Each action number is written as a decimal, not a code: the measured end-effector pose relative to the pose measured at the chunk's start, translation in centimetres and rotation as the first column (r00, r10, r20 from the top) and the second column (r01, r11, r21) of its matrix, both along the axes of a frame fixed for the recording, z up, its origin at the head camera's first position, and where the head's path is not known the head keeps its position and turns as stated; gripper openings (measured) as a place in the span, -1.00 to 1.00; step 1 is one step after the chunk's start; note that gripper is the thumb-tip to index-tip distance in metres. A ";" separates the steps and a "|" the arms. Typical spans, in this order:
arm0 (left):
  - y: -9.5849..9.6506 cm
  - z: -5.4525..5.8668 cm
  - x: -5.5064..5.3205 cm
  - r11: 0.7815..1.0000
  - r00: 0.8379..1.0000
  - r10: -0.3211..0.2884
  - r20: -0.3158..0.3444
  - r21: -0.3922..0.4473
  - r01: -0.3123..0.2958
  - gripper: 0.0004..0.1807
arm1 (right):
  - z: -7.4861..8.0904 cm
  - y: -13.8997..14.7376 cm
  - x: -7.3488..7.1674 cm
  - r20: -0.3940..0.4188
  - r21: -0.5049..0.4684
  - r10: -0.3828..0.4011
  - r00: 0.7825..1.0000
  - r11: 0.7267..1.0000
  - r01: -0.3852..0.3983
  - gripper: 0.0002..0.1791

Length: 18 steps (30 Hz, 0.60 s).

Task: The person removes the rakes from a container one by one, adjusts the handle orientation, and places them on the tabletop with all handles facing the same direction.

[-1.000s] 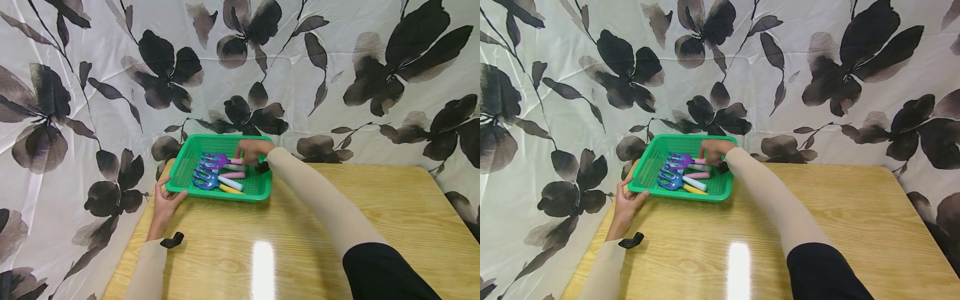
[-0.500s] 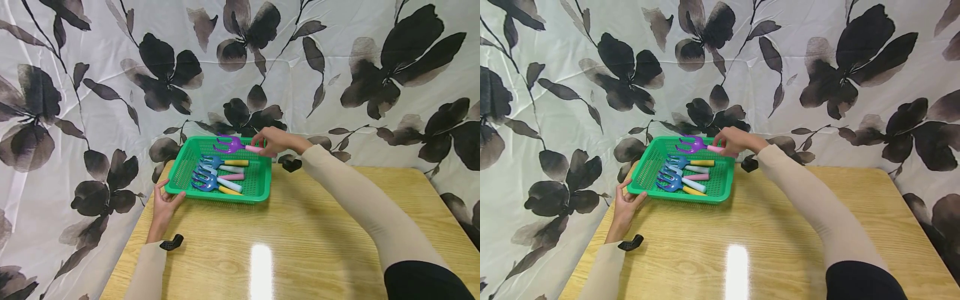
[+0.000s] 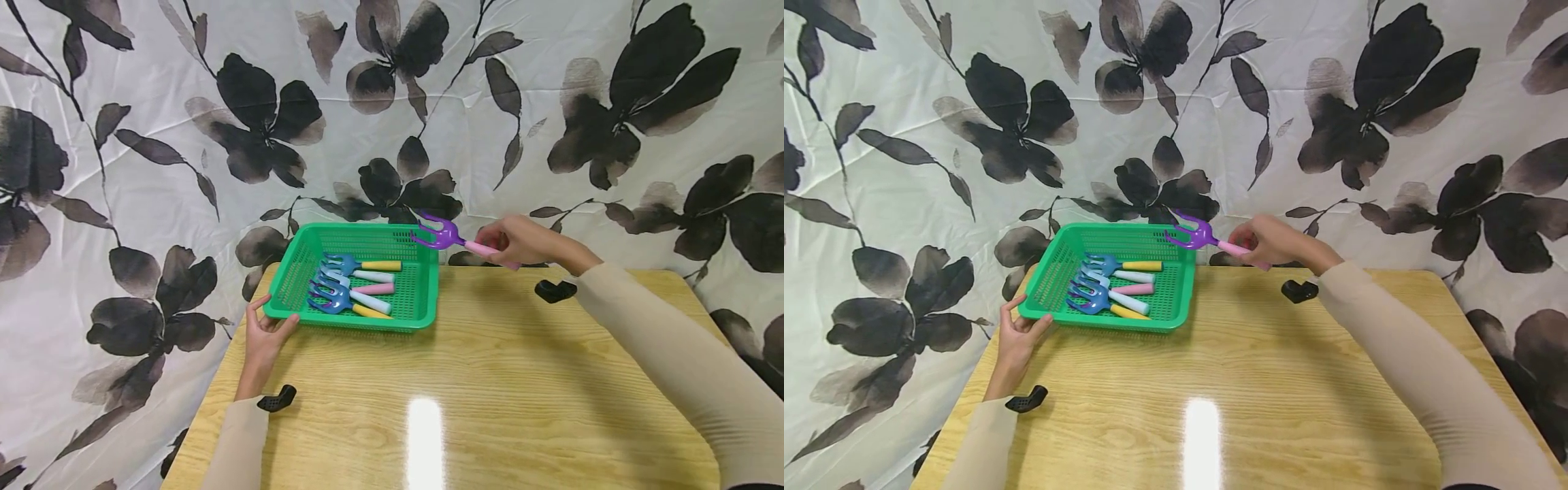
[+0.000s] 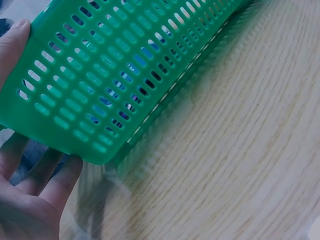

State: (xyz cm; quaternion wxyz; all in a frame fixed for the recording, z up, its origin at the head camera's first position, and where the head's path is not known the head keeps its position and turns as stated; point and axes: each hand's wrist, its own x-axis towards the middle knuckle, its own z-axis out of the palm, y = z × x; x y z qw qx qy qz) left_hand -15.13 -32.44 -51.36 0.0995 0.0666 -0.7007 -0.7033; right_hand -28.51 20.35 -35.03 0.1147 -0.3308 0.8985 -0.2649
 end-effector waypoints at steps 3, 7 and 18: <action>0.1 0.1 0.1 1.000 1.000 0.006 0.008 0.003 -0.006 -0.10 | -0.5 2.2 1.2 -0.043 0.013 -0.049 0.998 0.999 0.049 -0.67; 0.2 0.2 0.1 1.000 1.000 0.006 0.013 0.024 -0.006 -0.10 | -1.3 5.3 2.8 -0.049 0.041 -0.145 0.988 0.988 0.147 -0.63; 0.0 0.1 0.0 0.999 1.000 0.006 0.016 0.036 -0.006 -0.09 | -4.0 12.5 7.2 -0.028 0.024 -0.326 0.945 0.945 0.327 -0.57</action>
